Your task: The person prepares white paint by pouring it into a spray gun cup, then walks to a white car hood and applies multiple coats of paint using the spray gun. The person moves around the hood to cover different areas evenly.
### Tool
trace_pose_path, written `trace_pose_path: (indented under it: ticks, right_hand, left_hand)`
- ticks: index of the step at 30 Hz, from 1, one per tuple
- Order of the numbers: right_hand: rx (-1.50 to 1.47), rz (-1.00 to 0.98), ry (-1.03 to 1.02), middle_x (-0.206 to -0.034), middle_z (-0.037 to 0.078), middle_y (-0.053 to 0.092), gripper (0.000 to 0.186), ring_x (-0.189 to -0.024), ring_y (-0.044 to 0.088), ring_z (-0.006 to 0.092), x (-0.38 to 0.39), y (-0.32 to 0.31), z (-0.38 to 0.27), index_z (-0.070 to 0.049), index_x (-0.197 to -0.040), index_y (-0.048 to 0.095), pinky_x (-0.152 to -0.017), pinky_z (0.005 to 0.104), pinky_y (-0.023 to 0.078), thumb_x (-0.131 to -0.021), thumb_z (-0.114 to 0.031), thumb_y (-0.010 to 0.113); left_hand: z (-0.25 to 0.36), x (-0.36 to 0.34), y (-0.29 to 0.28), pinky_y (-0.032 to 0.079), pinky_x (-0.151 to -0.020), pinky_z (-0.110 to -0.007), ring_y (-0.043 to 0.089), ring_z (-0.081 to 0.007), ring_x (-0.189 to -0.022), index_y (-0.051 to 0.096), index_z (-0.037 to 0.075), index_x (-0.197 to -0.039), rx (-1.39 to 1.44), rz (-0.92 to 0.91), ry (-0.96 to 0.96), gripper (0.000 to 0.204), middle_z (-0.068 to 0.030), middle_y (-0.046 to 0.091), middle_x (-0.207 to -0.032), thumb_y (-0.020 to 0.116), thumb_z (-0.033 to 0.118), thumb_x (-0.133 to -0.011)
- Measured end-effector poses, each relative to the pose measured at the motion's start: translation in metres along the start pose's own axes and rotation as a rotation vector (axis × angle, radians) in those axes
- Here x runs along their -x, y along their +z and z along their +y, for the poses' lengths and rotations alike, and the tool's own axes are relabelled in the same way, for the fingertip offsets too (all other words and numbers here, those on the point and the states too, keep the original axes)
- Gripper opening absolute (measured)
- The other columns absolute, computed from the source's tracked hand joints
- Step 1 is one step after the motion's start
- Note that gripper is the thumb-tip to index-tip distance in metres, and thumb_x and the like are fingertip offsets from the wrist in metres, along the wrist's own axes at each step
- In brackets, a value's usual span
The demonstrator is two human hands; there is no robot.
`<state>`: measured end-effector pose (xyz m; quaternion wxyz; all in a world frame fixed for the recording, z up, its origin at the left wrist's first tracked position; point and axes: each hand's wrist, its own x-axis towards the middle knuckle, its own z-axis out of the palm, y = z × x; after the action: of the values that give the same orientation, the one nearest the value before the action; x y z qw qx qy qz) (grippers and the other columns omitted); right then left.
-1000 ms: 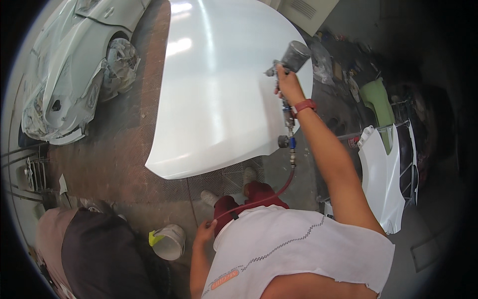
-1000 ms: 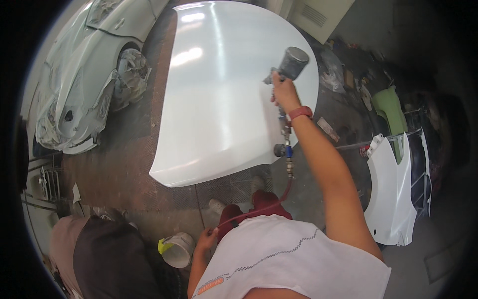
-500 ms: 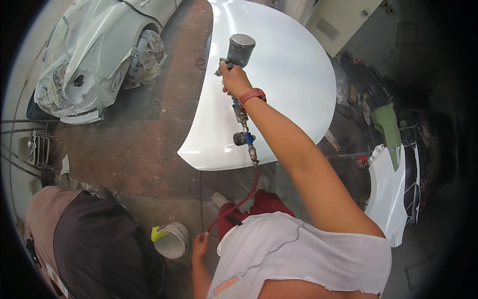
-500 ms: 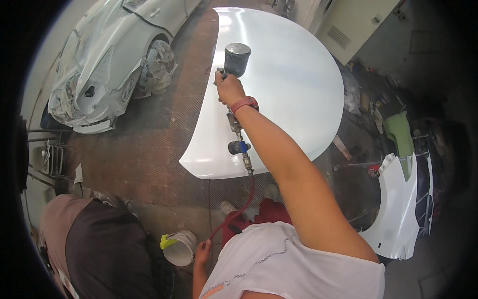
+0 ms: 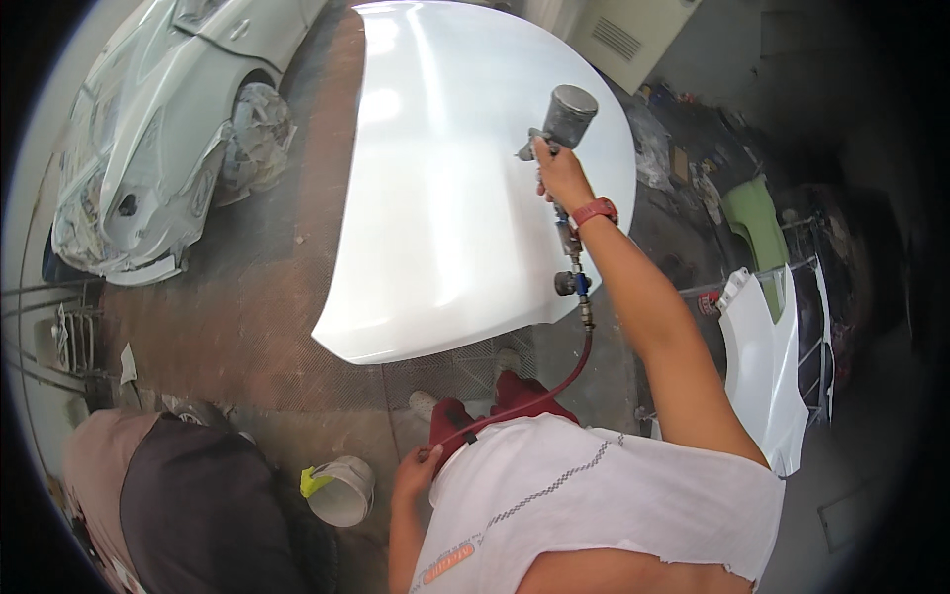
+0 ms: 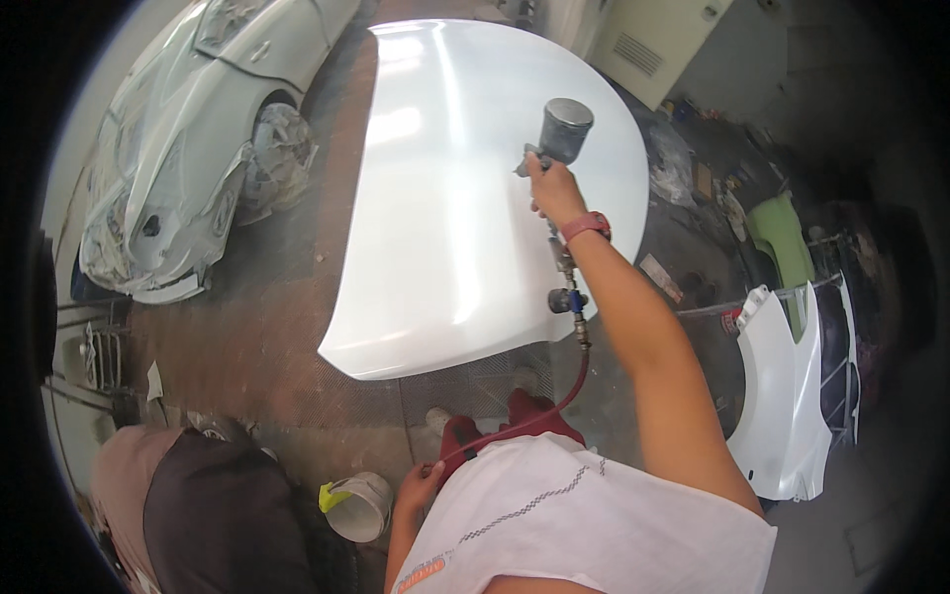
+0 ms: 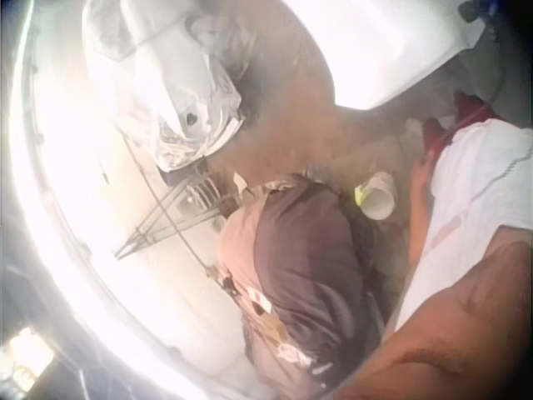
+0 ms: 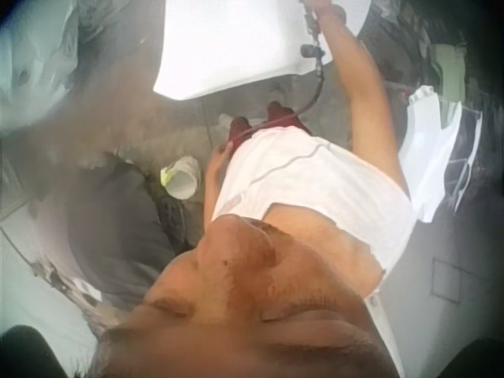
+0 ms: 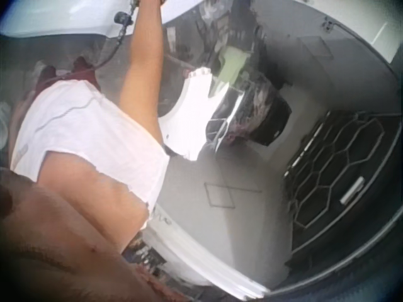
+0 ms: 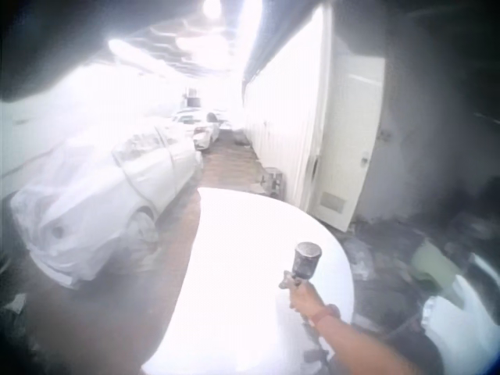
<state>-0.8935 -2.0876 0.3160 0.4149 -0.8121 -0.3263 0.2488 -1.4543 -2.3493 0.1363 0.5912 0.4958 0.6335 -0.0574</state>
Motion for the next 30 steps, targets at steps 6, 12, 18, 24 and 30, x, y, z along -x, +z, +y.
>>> trace_pose_path:
  ticks: [6,12,18,24,30]
  right_hand:
    - [0.001,0.132,0.078,-0.065,0.006,0.063,0.056,-0.05,0.067,0.0183,-0.021,-0.126,0.085,0.001,-0.102,0.07,-0.043,0.0333,0.051,-0.11,-0.052,0.056]
    - [-0.108,0.208,0.13,-0.064,0.005,0.063,0.055,-0.049,0.067,0.0184,-0.052,-0.218,0.168,0.0,-0.094,0.068,-0.04,0.0335,0.049,-0.11,-0.052,0.057]
    - [-0.049,0.328,0.223,-0.067,0.011,0.067,0.068,-0.05,0.069,0.0227,-0.082,-0.266,0.226,0.005,-0.085,0.066,-0.041,0.0362,0.051,-0.109,-0.057,0.055]
    - [0.022,0.441,0.245,-0.062,0.01,0.065,0.07,-0.05,0.07,0.0232,-0.104,-0.237,0.221,0.006,-0.081,0.066,-0.042,0.0362,0.053,-0.11,-0.057,0.053]
    - [-0.031,0.21,0.204,-0.06,0.011,0.065,0.065,-0.049,0.069,0.023,-0.097,-0.146,0.142,0.004,-0.103,0.069,-0.045,0.0371,0.054,-0.112,-0.057,0.049]
  left_hand:
    - [0.077,-0.024,0.057,0.055,-0.1,-0.041,0.073,-0.0319,-0.114,0.071,-0.002,-0.131,-0.156,-0.134,0.103,0.074,-0.0227,0.077,-0.118,0.075,0.063,-0.096]
    - [0.127,-0.027,0.102,0.055,-0.102,-0.044,0.073,-0.0374,-0.119,0.071,-0.001,-0.133,-0.225,-0.173,0.119,0.074,-0.0251,0.077,-0.124,0.074,0.063,-0.096]
    - [0.159,-0.011,0.115,0.055,-0.103,-0.044,0.073,-0.0385,-0.121,0.07,0.0,-0.133,-0.23,-0.141,0.115,0.071,-0.0262,0.076,-0.126,0.074,0.061,-0.097]
    - [0.129,-0.002,0.103,0.055,-0.102,-0.042,0.073,-0.032,-0.118,0.07,-0.001,-0.132,-0.062,-0.059,0.048,0.064,-0.0242,0.076,-0.124,0.075,0.054,-0.1]
    - [0.05,-0.015,0.068,0.055,-0.101,-0.041,0.073,-0.0289,-0.115,0.07,-0.004,-0.131,0.026,-0.068,-0.095,0.06,-0.0207,0.077,-0.121,0.073,0.049,-0.103]
